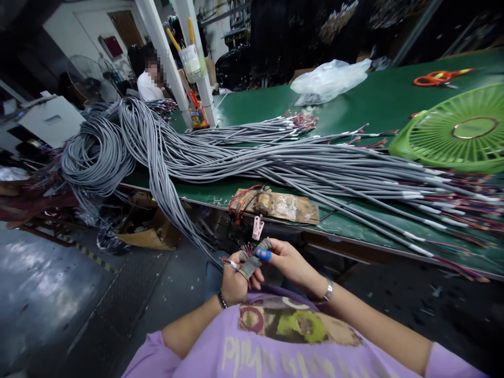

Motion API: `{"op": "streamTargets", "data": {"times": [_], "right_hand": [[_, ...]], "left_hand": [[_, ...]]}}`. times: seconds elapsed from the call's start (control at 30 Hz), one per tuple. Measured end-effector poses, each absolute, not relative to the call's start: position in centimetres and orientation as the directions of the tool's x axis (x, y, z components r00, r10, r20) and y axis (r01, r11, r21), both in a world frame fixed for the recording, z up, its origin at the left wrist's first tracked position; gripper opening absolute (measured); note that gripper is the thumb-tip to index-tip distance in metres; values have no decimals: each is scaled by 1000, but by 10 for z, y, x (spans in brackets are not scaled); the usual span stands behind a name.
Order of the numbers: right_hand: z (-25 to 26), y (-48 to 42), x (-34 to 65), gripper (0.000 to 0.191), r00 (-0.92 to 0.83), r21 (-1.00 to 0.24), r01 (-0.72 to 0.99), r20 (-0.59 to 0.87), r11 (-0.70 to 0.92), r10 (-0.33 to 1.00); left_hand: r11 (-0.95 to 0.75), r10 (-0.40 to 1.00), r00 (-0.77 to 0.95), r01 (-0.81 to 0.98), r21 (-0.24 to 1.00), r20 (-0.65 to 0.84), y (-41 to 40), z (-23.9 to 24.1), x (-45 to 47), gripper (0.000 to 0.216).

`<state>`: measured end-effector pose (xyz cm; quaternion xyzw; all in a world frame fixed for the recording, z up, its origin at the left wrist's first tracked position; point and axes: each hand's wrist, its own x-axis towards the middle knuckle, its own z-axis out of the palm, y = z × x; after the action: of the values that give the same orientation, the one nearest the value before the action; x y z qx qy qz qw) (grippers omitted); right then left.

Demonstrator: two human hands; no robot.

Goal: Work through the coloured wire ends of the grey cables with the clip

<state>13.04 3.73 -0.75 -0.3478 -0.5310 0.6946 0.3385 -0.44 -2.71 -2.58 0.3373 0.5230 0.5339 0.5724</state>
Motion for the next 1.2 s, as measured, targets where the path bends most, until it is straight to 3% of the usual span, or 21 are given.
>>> {"op": "streamTargets", "data": {"times": [0.2,0.37,0.47,0.57,0.73,0.83,0.97,1.2], "right_hand": [[-12,35,133,29,-525,-943,-171,-157,-284,837],[-20,49,130,34,-483,-770,-407,-276,-492,831],[-18,60,123,36,-511,-731,-402,-320,-551,798],[-10,65,116,37,-511,-827,-350,-225,-440,830],[-9,63,111,42,-239,-959,-246,-77,-138,968],[-12,64,107,45,-317,-900,-354,-141,-255,938],[-11,67,102,41,-448,-701,-517,-267,-491,853],[-12,67,100,37,-426,-658,-578,-262,-483,866]], "left_hand": [[159,959,-173,-334,929,-226,-24,-25,-3,30],[142,950,-198,-412,900,-241,-22,-15,-3,33],[147,953,-180,-429,891,-244,-19,-9,-1,33],[145,959,-160,-438,887,-236,-15,-4,3,31],[162,953,-166,-427,890,-253,-9,-3,5,30],[170,954,-153,-428,887,-257,-9,-6,5,30],[177,955,-147,-416,892,-258,-8,-11,5,30],[207,949,-144,-384,900,-280,-8,-13,5,32]]}}
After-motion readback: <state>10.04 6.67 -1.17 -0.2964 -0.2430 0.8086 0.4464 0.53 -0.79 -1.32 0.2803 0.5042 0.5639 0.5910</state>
